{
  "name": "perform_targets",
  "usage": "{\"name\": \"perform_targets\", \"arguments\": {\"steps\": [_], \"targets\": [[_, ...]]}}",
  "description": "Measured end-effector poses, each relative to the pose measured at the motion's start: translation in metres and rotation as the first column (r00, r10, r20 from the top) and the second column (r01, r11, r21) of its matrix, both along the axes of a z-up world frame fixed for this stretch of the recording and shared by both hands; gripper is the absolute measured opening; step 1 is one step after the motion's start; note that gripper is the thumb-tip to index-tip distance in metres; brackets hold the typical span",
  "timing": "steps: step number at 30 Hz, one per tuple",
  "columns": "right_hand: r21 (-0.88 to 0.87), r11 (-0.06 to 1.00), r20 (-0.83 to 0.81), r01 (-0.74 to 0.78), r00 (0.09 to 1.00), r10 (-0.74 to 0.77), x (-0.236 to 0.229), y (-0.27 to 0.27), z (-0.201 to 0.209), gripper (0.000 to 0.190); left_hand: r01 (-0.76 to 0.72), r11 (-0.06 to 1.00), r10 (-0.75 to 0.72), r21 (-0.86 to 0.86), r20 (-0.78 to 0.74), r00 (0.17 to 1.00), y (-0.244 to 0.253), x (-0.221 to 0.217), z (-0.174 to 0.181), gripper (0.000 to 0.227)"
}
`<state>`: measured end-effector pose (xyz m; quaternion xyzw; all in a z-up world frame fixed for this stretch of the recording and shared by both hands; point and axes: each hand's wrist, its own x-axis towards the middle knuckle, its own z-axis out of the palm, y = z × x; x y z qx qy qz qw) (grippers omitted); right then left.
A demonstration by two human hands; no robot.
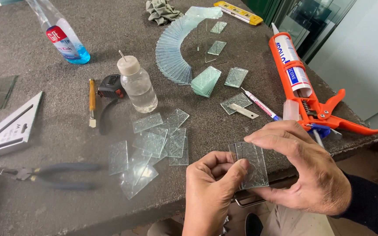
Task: Joining small rectangular glass pieces together using adhesive and a caulking gun after prepping the edges.
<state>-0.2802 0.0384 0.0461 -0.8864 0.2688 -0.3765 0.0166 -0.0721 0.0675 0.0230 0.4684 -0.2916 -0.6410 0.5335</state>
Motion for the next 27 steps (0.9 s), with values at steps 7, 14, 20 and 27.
{"name": "perform_targets", "arguments": {"steps": [7, 14, 20, 27], "targets": [[-0.012, 1.000, 0.005, 0.013, 1.000, -0.013, 0.001, 0.003, -0.001, 0.085, 0.012, 0.999, -0.010, -0.041, 0.056, 0.998, 0.000, 0.001, -0.004, 0.016], [-0.017, 1.000, -0.008, 0.014, 1.000, -0.014, 0.002, 0.004, -0.002, 0.086, 0.026, 0.999, -0.025, -0.020, 0.084, 0.996, 0.001, 0.002, -0.001, 0.015], [-0.021, 0.998, -0.013, 0.056, 0.998, -0.057, 0.002, 0.008, 0.008, 0.084, -0.006, 0.995, 0.009, -0.103, 0.026, 1.000, -0.002, -0.001, -0.018, 0.016], [0.846, 0.529, 0.271, -0.065, 0.907, -0.322, -0.002, -0.007, 0.009, 0.041, -0.202, 0.958, 0.200, -0.204, -0.030, 0.979, 0.000, -0.008, -0.016, 0.020]]}}
